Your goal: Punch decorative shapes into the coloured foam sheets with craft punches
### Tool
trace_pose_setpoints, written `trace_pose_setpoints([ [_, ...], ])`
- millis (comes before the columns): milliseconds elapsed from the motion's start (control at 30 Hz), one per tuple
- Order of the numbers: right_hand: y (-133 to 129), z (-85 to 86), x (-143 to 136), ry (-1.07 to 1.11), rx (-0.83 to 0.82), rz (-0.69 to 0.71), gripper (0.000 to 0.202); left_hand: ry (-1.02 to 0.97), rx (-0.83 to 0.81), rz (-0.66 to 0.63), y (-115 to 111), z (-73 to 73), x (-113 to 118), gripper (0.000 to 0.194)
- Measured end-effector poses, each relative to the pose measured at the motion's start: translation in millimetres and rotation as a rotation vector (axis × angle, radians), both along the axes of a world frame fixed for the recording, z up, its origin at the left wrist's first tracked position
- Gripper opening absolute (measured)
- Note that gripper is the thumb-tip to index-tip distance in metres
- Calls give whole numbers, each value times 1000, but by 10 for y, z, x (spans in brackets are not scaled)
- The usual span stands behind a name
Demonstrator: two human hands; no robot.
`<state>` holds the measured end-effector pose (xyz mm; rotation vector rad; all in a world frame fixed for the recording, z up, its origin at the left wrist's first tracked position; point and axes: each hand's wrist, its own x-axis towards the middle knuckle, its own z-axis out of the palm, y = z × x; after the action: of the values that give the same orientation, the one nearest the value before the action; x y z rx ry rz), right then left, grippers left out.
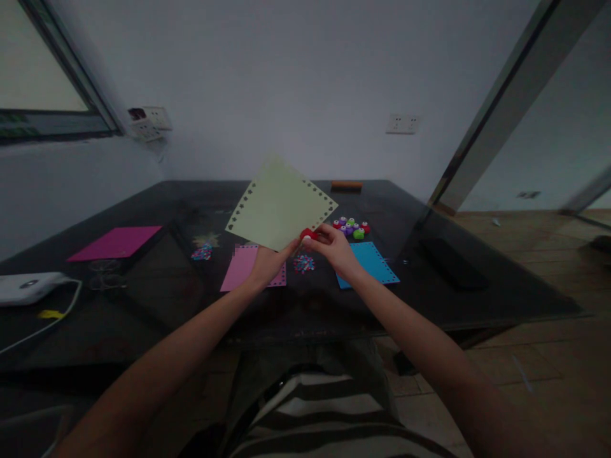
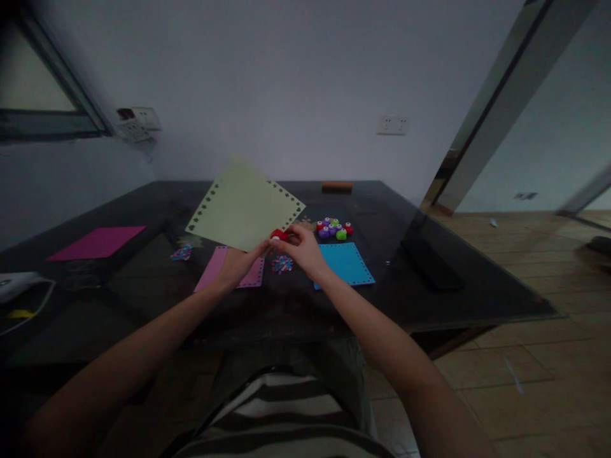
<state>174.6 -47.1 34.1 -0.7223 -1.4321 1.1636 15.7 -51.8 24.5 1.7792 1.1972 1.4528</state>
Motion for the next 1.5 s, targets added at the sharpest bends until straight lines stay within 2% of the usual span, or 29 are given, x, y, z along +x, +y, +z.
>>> trace_pose_setpoints([
  [233, -9, 11, 23, -36, -18, -23, 33, -9, -71, -27, 17, -27, -16, 47],
  [400, 13, 13, 50, -27, -21, -28, 29, 17, -81, -16, 26, -18, -44, 37],
  [600, -33, 13, 21, -12, -53, 16, 36, -83, -83, -20, 12, -19, -21, 28],
  [767, -41, 26, 32, -9, -96, 30, 34, -108, -129, 35, 4, -6, -20, 19],
  [933, -38, 53, 68, -51, -103, 22, 37, -112, -224, 98, 19, -8, -46, 23],
  [1067, -28, 59, 104, -109, -133, 70, 34, -275, -248, 30, 68, -42, -34, 32],
  [1200, 47, -4, 151, -32, -214, 108, 33, -448, -269, -55, 121, -71, -5, 37],
  [1367, 201, -71, 265, 33, -165, -21, 40, -507, -262, -132, 165, -107, -17, 37],
  [1500, 371, 12, 418, 42, -171, -109, 42, -500, -263, -147, 191, -164, -36, 34],
])
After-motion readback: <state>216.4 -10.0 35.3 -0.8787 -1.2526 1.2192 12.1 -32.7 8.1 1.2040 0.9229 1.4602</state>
